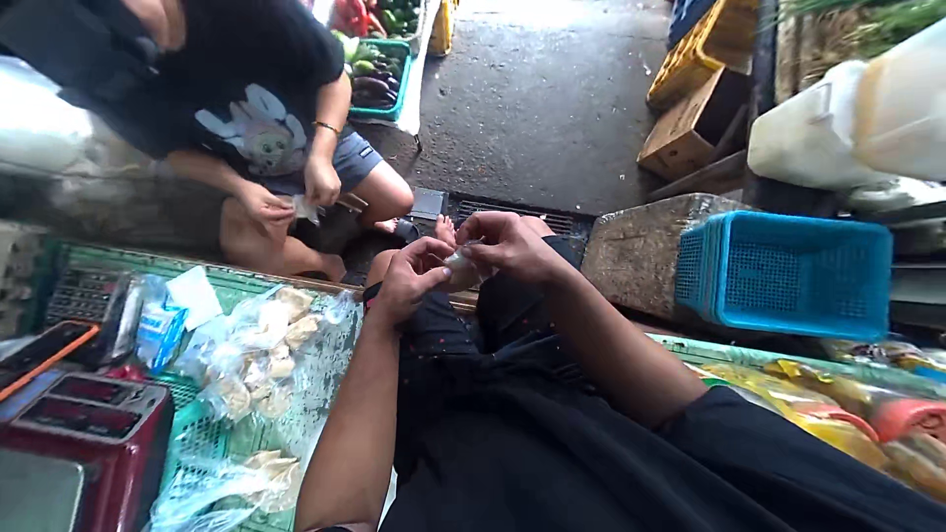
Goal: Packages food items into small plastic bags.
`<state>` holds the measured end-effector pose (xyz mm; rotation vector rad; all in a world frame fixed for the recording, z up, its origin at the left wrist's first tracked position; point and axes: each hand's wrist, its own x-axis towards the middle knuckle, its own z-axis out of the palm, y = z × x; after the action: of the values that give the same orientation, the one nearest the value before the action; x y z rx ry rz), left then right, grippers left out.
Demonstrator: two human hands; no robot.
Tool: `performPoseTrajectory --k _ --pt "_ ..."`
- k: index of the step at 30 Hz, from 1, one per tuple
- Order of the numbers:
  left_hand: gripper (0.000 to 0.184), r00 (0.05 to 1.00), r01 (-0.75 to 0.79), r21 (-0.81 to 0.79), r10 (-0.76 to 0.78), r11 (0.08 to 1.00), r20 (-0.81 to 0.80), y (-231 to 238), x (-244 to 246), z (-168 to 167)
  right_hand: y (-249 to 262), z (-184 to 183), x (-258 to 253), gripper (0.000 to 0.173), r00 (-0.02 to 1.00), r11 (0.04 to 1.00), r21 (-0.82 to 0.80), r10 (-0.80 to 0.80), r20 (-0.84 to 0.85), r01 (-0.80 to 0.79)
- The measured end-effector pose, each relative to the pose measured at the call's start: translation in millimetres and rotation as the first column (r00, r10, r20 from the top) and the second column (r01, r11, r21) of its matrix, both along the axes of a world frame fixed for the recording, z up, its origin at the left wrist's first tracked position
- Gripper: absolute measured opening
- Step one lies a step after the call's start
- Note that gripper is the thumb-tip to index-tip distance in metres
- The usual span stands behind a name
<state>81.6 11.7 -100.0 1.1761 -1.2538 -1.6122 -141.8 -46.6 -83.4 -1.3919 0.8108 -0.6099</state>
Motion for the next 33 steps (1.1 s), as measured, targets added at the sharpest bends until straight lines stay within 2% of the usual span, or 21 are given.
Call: performPoseTrajectory --k 2,5,10,19,22,28,33 --pt "0.020 1.000 -0.028 -0.008 0.028 1.000 -0.014 -3 -8 0 -1 6 0 0.011 0.997 0.998 -0.067 -0.008 -0.075 0.003" --pt "0.010 0.993 -0.102 -0.038 0.104 0.994 0.049 -5 -22 6 -4 19 -2 0.009 0.978 0.989 -0.148 -0.012 -0.209 -0.020" --pt "0.005 0.995 -0.101 -0.032 0.101 0.994 0.021 -10 -28 8 -12 16 -6 0.013 0.985 0.965 -0.225 -0.157 -0.077 0.136" --pt "0.009 0.991 0.023 0.036 -0.028 0.999 0.134 -18 -39 20 -22 8 -8 0.013 0.935 0.935 -0.085 -0.333 0.120 0.344" --pt "0.011 0.980 0.102 0.063 -0.111 0.993 0.167 -23 -45 16 -23 10 -7 0.013 0.929 0.937 -0.024 -0.340 0.147 0.347" --pt "0.014 0.955 0.264 0.109 -0.276 0.958 0.108 -28 -59 8 -31 12 -24 0.012 0.881 0.906 0.061 -0.422 0.215 0.420" --pt "0.014 0.946 0.316 0.093 -0.321 0.944 0.048 -28 -72 13 -38 17 -34 0.010 0.803 0.843 0.152 -0.538 0.258 0.516"
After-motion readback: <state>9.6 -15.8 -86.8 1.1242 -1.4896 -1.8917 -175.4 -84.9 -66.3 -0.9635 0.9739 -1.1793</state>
